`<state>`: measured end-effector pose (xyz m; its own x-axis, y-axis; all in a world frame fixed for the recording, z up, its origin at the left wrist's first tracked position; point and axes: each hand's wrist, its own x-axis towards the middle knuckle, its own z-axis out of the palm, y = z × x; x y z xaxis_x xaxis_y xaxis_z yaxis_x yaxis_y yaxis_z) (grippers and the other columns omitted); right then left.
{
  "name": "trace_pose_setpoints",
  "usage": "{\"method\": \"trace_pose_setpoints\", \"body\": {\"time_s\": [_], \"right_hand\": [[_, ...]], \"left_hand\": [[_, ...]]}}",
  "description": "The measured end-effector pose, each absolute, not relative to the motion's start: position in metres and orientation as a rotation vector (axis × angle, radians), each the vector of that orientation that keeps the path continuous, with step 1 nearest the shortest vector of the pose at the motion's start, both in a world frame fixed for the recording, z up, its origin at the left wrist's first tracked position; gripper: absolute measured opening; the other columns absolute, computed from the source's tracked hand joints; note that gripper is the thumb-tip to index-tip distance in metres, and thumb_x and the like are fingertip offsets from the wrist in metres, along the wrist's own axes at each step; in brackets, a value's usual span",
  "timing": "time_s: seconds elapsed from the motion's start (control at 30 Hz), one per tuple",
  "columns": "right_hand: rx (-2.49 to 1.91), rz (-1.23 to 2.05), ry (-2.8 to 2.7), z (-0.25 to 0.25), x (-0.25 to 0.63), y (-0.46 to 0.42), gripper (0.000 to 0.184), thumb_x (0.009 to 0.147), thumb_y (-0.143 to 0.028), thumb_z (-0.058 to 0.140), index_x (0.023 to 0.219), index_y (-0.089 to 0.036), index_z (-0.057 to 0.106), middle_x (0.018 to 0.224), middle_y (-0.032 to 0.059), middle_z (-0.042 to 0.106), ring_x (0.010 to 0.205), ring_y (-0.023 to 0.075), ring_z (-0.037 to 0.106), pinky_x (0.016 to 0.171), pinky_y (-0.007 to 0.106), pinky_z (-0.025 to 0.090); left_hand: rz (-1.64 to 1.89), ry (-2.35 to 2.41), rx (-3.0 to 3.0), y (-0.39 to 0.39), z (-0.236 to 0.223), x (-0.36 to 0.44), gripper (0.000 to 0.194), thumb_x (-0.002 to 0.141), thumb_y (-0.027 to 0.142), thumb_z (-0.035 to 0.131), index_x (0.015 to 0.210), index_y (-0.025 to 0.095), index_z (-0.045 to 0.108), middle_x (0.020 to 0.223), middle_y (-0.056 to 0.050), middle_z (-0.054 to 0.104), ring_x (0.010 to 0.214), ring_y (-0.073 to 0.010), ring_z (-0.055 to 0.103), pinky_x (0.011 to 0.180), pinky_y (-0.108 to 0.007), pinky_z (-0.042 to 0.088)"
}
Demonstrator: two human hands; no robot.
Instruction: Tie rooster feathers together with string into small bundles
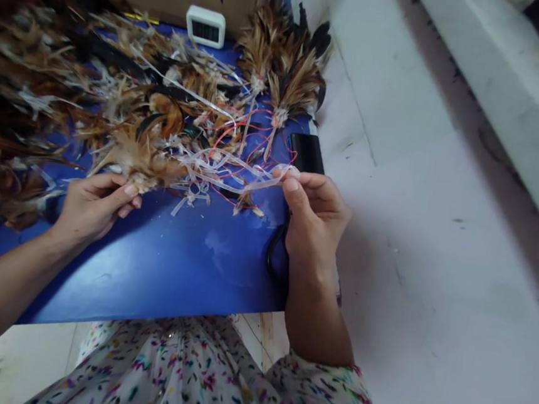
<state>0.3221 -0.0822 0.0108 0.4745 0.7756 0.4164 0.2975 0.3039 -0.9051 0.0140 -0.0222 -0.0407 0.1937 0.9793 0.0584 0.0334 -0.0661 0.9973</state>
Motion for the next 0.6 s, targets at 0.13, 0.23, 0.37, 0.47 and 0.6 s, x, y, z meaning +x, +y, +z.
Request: {"method": "trace_pose_setpoints", "body": {"time_s": [0.13,0.23,0.37,0.47,0.6], "right_hand": [[-1.398,0.346,-1.126,0.002,0.319,-0.082,0.015,0.093,-0.04,0.059,0.089,-0.027,0.063,0.09,0.0025,0.076,0.089,0.0209,0.075,0.083,0.042,0.061],[-1.427,0.33,-1.138,-0.003,0.317,-0.081,0.019,0.094,-0.044,0.058,0.087,-0.028,0.066,0.088,0.0022,0.076,0.086,0.0216,0.075,0.08,0.042,0.062],[-1.478,0.295,-1.183,-0.002,0.316,-0.081,0.02,0.092,-0.047,0.06,0.084,-0.029,0.067,0.077,0.0007,0.073,0.073,0.0209,0.073,0.07,0.039,0.061],[-1.458,0.308,-1.169,0.003,0.315,-0.083,0.016,0.088,-0.043,0.068,0.086,-0.027,0.069,0.07,-0.0011,0.069,0.062,0.0168,0.067,0.06,0.033,0.057],[-1.337,0.295,-1.132,0.012,0.316,-0.084,0.007,0.085,-0.034,0.073,0.086,-0.027,0.072,0.067,-0.0039,0.066,0.054,0.0119,0.061,0.052,0.028,0.051]], "left_hand": [[1.088,1.074,1.343,-0.021,-0.042,0.014,0.023,0.076,0.041,0.081,0.071,0.02,0.073,0.059,0.001,0.066,0.042,-0.0053,0.048,0.041,-0.021,0.034],[1.1,1.066,1.33,-0.02,-0.041,0.014,0.022,0.077,0.04,0.081,0.07,0.02,0.072,0.059,0.002,0.066,0.042,-0.0048,0.047,0.041,-0.021,0.034],[1.118,1.066,1.31,-0.018,-0.039,0.017,0.025,0.075,0.04,0.082,0.069,0.019,0.072,0.058,0.001,0.066,0.041,-0.0048,0.047,0.04,-0.021,0.034],[1.141,1.062,1.295,-0.018,-0.036,0.019,0.028,0.073,0.041,0.083,0.067,0.016,0.071,0.057,0.0,0.065,0.041,-0.0047,0.047,0.039,-0.021,0.035],[1.176,1.031,1.261,-0.016,-0.032,0.022,0.032,0.068,0.042,0.087,0.066,0.015,0.07,0.055,0.0,0.064,0.038,-0.0041,0.046,0.037,-0.019,0.034]]}}
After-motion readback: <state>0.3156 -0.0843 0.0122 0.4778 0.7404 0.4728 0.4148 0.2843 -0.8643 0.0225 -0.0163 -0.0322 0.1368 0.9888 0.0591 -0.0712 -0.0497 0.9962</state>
